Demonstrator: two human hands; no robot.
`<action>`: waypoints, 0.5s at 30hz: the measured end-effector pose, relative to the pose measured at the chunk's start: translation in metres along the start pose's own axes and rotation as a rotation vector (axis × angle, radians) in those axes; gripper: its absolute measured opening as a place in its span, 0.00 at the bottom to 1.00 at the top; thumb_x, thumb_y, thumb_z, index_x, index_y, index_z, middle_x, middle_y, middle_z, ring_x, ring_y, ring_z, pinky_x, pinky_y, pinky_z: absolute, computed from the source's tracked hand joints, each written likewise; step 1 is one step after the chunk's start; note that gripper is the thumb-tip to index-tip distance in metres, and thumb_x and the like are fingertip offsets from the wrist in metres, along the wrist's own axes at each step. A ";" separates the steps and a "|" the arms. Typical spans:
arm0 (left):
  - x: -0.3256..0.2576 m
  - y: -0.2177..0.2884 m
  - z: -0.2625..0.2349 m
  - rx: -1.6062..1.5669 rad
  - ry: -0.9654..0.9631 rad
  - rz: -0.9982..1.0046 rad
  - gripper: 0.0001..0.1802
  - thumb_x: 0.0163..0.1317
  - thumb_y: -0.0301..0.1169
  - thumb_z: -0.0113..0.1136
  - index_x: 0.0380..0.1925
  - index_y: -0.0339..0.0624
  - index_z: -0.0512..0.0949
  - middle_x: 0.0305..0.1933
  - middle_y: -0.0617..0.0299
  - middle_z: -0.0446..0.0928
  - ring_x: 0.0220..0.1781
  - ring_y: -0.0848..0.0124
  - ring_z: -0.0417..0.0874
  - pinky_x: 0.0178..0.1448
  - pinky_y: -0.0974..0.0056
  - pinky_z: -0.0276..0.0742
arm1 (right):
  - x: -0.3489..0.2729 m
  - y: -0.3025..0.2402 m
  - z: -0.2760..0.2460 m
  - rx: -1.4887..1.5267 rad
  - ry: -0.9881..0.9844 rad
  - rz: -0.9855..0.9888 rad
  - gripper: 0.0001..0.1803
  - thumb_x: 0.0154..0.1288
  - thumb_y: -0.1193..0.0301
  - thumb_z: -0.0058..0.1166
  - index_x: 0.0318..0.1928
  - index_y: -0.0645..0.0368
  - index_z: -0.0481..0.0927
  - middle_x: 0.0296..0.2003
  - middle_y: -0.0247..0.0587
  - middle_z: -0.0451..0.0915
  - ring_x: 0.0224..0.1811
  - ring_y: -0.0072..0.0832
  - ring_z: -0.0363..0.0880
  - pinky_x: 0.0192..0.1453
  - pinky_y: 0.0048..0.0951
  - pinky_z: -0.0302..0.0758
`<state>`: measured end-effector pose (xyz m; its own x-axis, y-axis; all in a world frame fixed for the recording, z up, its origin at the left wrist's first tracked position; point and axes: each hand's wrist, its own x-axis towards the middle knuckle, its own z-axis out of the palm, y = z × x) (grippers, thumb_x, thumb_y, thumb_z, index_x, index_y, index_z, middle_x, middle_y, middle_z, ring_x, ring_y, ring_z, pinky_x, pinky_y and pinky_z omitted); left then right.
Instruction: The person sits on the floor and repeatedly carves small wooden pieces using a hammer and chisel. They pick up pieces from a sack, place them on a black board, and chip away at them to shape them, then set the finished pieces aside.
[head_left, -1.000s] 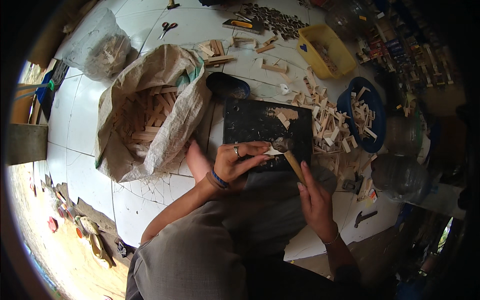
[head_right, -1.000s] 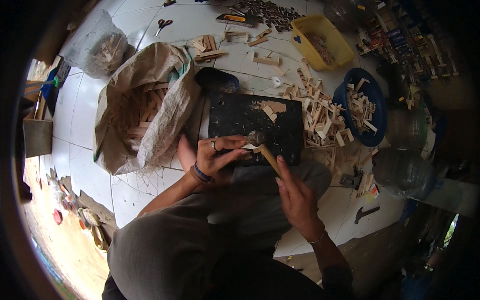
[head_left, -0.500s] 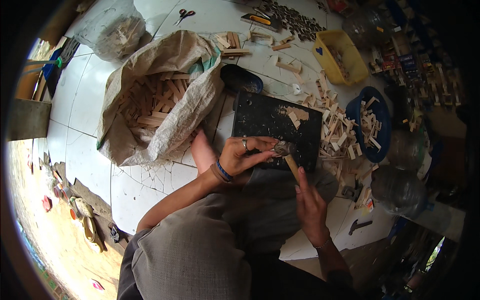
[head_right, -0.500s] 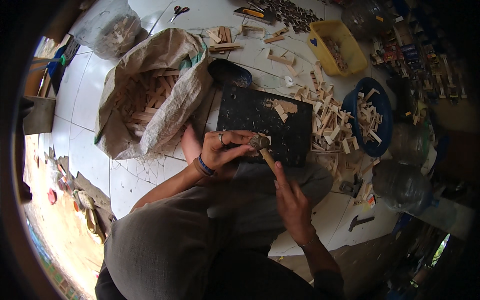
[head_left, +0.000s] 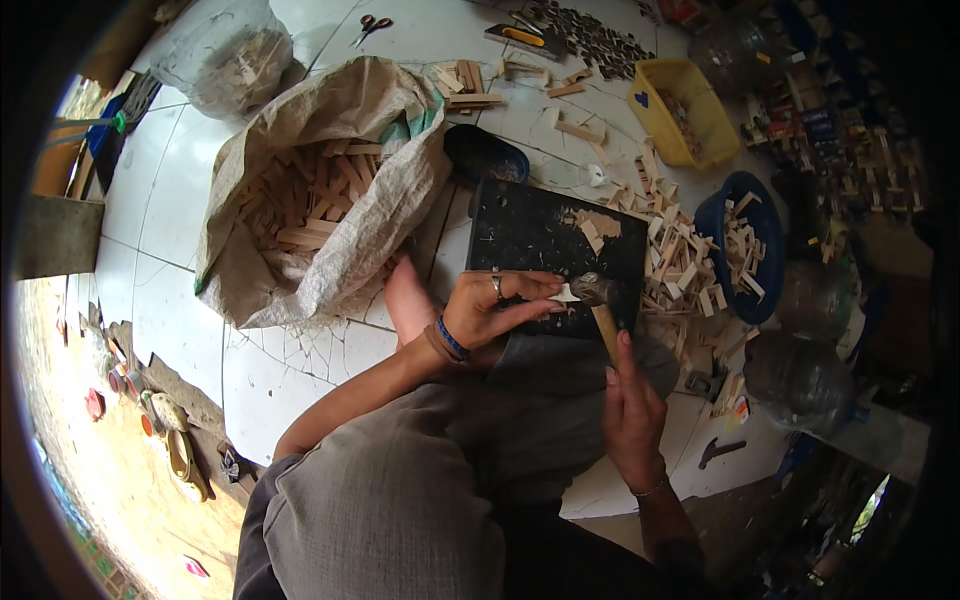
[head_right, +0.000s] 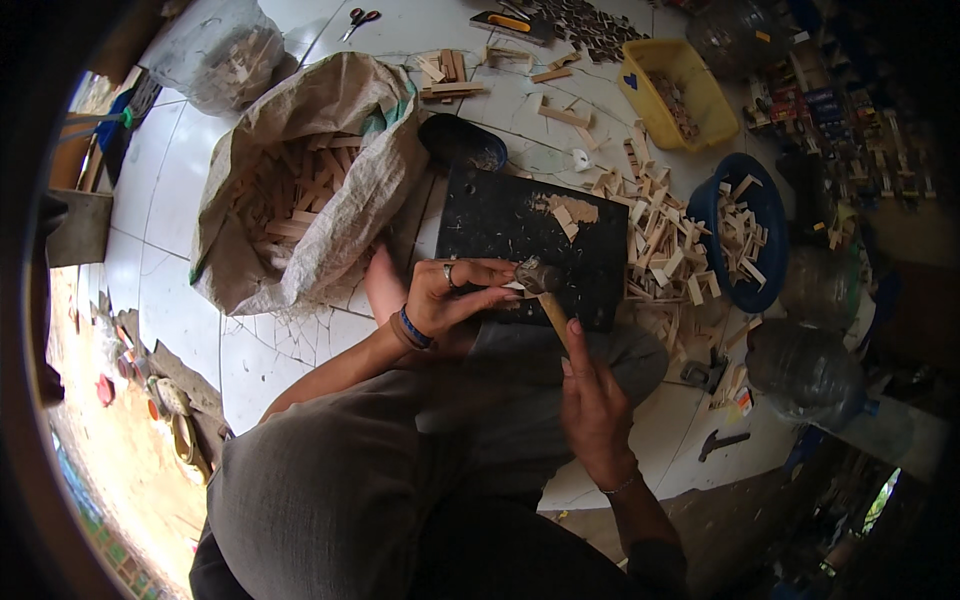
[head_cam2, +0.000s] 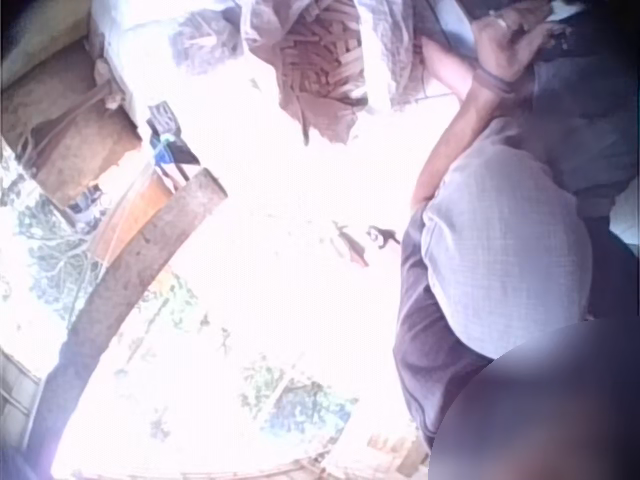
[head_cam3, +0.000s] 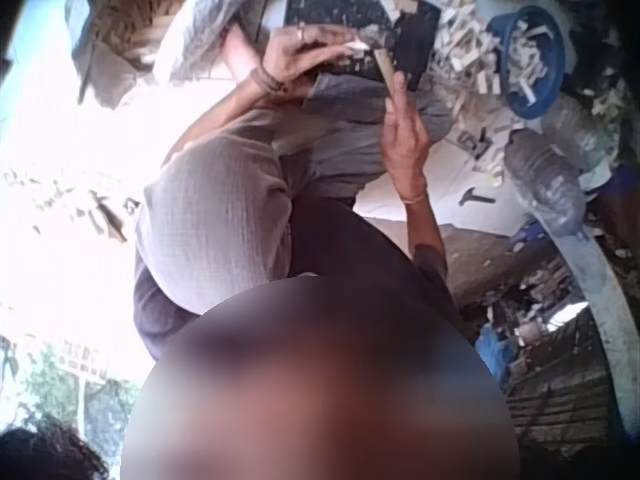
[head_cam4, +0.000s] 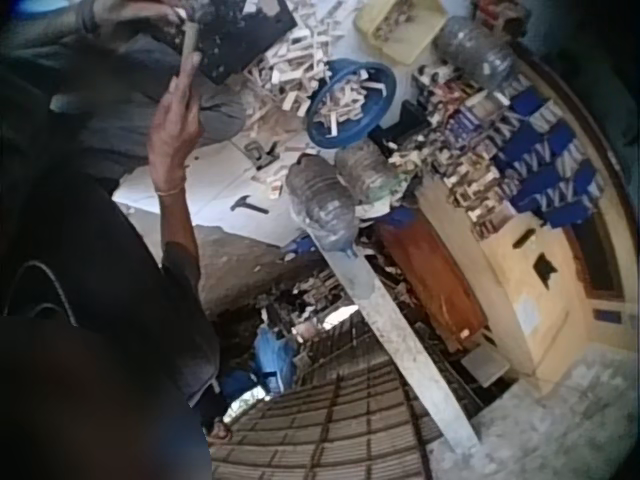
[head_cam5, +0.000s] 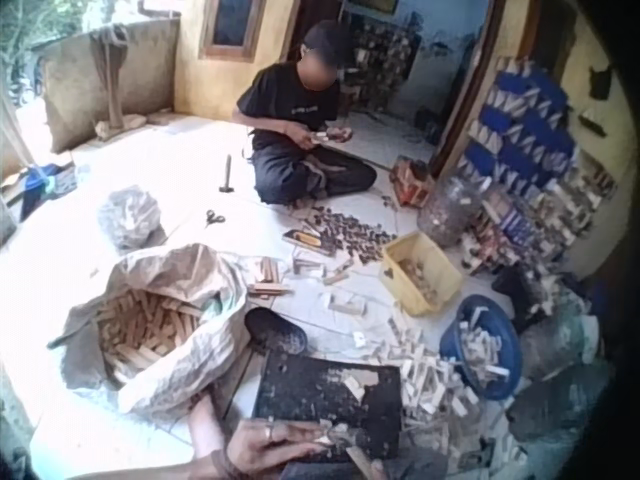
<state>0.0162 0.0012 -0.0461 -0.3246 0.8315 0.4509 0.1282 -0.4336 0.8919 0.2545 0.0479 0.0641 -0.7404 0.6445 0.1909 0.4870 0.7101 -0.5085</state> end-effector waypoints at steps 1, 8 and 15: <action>-0.001 0.001 0.001 -0.020 0.001 -0.021 0.08 0.60 0.24 0.73 0.38 0.35 0.86 0.50 0.48 0.88 0.48 0.61 0.92 0.49 0.64 0.88 | -0.001 0.000 -0.002 0.007 -0.024 0.008 0.34 0.72 0.82 0.58 0.76 0.49 0.69 0.35 0.47 0.80 0.34 0.38 0.84 0.38 0.38 0.80; -0.001 0.002 0.002 0.018 0.011 0.000 0.10 0.60 0.25 0.74 0.41 0.36 0.86 0.50 0.49 0.88 0.48 0.60 0.92 0.50 0.63 0.87 | -0.003 0.006 -0.001 0.030 -0.094 0.063 0.34 0.72 0.83 0.55 0.77 0.51 0.68 0.37 0.51 0.81 0.35 0.40 0.85 0.39 0.39 0.80; -0.001 0.009 0.003 0.082 0.027 -0.020 0.19 0.57 0.24 0.76 0.49 0.35 0.83 0.51 0.49 0.87 0.52 0.60 0.90 0.54 0.62 0.86 | 0.001 -0.001 0.009 0.173 -0.012 0.186 0.27 0.77 0.75 0.53 0.74 0.57 0.70 0.40 0.48 0.83 0.37 0.33 0.84 0.41 0.36 0.81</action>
<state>0.0200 -0.0026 -0.0388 -0.3529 0.8295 0.4330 0.1973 -0.3864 0.9010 0.2488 0.0454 0.0570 -0.6512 0.7555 0.0716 0.5296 0.5200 -0.6701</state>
